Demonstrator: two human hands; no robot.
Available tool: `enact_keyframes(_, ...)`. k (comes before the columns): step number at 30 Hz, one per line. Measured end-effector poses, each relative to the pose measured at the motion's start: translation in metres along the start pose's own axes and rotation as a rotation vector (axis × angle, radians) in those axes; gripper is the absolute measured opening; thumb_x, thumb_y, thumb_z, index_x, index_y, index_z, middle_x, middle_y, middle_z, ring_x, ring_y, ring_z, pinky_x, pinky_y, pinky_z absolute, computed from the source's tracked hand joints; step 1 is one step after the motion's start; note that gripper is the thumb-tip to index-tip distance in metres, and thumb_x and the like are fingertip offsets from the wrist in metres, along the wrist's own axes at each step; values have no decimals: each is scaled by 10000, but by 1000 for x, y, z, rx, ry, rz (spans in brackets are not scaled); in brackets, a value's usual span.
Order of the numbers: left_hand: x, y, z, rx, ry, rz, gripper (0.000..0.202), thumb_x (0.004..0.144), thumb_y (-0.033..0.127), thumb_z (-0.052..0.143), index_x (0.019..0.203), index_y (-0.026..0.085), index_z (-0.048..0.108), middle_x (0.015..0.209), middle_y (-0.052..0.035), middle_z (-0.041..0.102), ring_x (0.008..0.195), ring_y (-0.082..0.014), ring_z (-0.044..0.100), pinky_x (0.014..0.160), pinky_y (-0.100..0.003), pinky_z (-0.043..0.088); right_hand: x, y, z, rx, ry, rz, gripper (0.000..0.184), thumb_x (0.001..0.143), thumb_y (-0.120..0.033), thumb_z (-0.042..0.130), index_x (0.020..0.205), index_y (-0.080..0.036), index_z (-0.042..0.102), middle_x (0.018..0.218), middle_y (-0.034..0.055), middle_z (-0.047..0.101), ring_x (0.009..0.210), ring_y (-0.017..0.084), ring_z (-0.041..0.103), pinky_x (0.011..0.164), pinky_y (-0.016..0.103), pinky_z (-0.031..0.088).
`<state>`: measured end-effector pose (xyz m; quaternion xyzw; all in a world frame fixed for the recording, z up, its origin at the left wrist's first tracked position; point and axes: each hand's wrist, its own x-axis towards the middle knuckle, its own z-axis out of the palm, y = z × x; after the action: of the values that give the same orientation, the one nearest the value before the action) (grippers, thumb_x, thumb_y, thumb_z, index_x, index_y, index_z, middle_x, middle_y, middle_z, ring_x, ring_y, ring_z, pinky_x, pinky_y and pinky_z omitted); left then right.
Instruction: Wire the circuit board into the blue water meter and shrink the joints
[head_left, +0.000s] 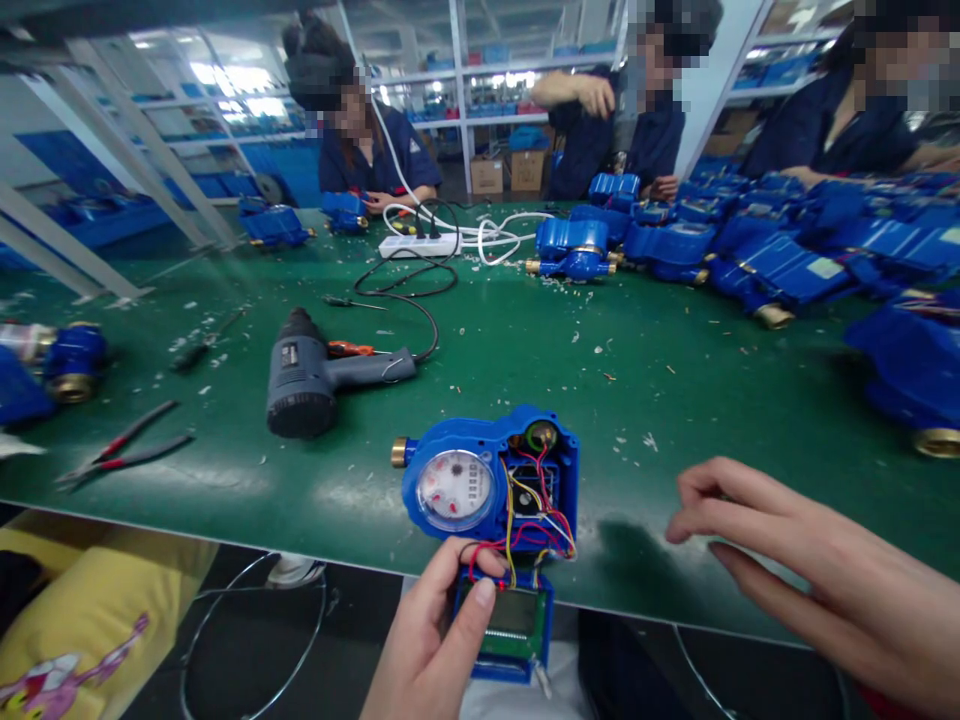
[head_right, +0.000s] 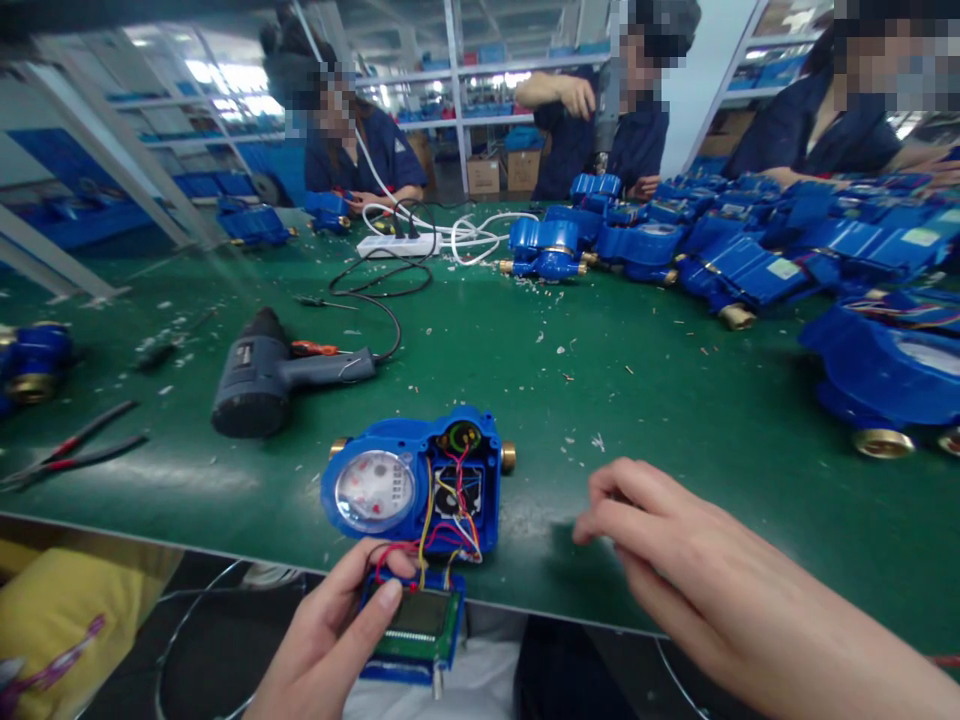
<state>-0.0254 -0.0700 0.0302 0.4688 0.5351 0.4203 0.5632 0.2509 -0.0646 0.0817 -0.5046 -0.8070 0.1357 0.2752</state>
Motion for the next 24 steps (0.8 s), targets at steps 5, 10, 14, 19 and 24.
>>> enact_keyframes(5, -3, 0, 2, 48, -3, 52, 237, 834, 448, 614, 885, 225, 676, 880, -5, 652, 903, -173, 576, 815, -208, 438, 39, -32, 38, 37, 17, -119, 235, 912, -220, 556, 1144, -254, 548, 1038, 33, 605, 938, 151, 578, 786, 255, 508)
enact_keyframes(10, -3, -4, -6, 90, -42, 65, 248, 862, 441, 575, 934, 220, 662, 911, -22, 668, 904, -184, 597, 805, -224, 450, 44, -29, 63, 142, 136, -4, 114, 897, -107, 536, 865, -191, 605, 758, -22, 627, 657, 90, 576, 606, 187, 453)
enact_keyframes(14, -1, -13, -9, 95, 50, 78, 230, 864, 416, 572, 978, 219, 609, 919, -24, 667, 909, -186, 609, 828, -241, 453, 36, -17, 58, 282, 309, 208, 79, 871, -131, 563, 841, -188, 609, 671, -42, 620, 562, 75, 571, 519, 161, 437)
enact_keyframes(19, -3, -18, -1, 170, 103, 124, 195, 889, 359, 527, 1041, 241, 497, 960, -13, 661, 919, -174, 631, 828, -255, 457, 37, -22, 64, 317, 274, 148, 97, 896, -166, 547, 888, -183, 642, 780, -5, 643, 709, 100, 600, 640, 199, 459)
enact_keyframes(24, -2, -21, -4, 489, 128, 281, 180, 907, 316, 499, 1073, 246, 494, 929, -16, 679, 846, -191, 659, 728, -274, 500, 44, -38, 79, 238, 257, 113, 202, 920, -247, 529, 796, -166, 667, 773, 40, 555, 786, 162, 518, 682, 289, 420)
